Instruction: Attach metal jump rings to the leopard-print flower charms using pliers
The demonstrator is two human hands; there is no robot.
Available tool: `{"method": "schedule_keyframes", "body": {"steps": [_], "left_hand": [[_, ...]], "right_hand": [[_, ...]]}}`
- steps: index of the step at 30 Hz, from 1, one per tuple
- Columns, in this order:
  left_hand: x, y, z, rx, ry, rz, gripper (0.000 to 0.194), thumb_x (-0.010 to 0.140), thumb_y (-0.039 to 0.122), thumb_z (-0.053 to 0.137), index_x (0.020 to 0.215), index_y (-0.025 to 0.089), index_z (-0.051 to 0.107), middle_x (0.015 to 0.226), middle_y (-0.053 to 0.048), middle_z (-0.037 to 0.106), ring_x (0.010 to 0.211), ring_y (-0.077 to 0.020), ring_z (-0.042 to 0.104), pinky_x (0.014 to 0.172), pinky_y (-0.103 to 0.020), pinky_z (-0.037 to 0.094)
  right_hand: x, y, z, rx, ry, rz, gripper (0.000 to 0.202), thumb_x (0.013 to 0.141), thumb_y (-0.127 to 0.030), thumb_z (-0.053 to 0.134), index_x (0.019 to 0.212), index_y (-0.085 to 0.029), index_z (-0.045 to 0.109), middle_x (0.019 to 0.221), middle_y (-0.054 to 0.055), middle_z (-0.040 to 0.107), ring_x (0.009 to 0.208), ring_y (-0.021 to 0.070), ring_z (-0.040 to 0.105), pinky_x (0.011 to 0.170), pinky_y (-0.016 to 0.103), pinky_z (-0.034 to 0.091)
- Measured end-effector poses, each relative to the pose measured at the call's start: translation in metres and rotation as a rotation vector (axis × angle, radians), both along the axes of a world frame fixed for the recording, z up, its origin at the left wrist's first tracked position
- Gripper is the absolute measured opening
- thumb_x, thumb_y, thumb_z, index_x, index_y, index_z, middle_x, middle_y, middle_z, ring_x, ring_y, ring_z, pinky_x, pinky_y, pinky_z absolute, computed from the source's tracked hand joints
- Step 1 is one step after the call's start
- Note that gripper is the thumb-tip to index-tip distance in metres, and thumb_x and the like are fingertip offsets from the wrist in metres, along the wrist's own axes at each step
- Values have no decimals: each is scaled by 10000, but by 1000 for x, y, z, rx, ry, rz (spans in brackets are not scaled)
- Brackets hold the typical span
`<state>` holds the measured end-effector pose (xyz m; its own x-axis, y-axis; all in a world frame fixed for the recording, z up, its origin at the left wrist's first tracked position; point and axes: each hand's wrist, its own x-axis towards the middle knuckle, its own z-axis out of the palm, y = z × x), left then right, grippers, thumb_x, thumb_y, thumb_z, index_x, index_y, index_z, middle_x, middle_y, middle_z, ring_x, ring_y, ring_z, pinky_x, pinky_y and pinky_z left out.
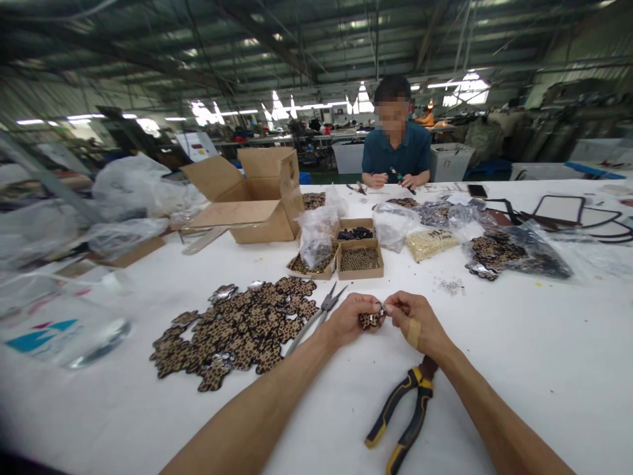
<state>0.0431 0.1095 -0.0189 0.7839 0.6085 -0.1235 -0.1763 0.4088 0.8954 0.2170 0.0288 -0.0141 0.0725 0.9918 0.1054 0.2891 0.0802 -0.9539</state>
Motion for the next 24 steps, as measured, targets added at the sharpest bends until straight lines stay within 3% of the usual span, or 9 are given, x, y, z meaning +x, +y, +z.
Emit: {"method": "schedule_keyframes", "body": {"steps": [6, 14, 24], "left_hand": [[1, 0, 1, -6, -10, -3, 216, 692, 280, 726, 744, 78, 666, 624, -67, 639, 483, -125, 523, 447, -246, 341], [1, 1, 0, -28, -20, -25, 208, 677, 270, 734, 734, 82, 663, 630, -66, 642, 496, -130, 535, 449, -249, 342], [2, 3, 1, -36, -5, -23, 258, 667, 285, 793, 731, 67, 670, 646, -78, 649, 504, -124, 546, 476, -261, 375]], "right_hand": [[6, -1, -2, 27, -99, 7, 260, 890, -414, 619, 901, -165, 694, 667, 24, 645, 596, 148, 555, 526, 250, 401], [2, -8, 8, 138, -214, 21, 225, 893, -393, 617, 862, -179, 679, 688, 14, 649, 616, 148, 545, 575, 266, 415], [4, -5, 6, 130, -171, -18, 266, 888, -426, 622, 851, -172, 695, 682, 18, 630, 611, 156, 526, 556, 267, 407]]}}
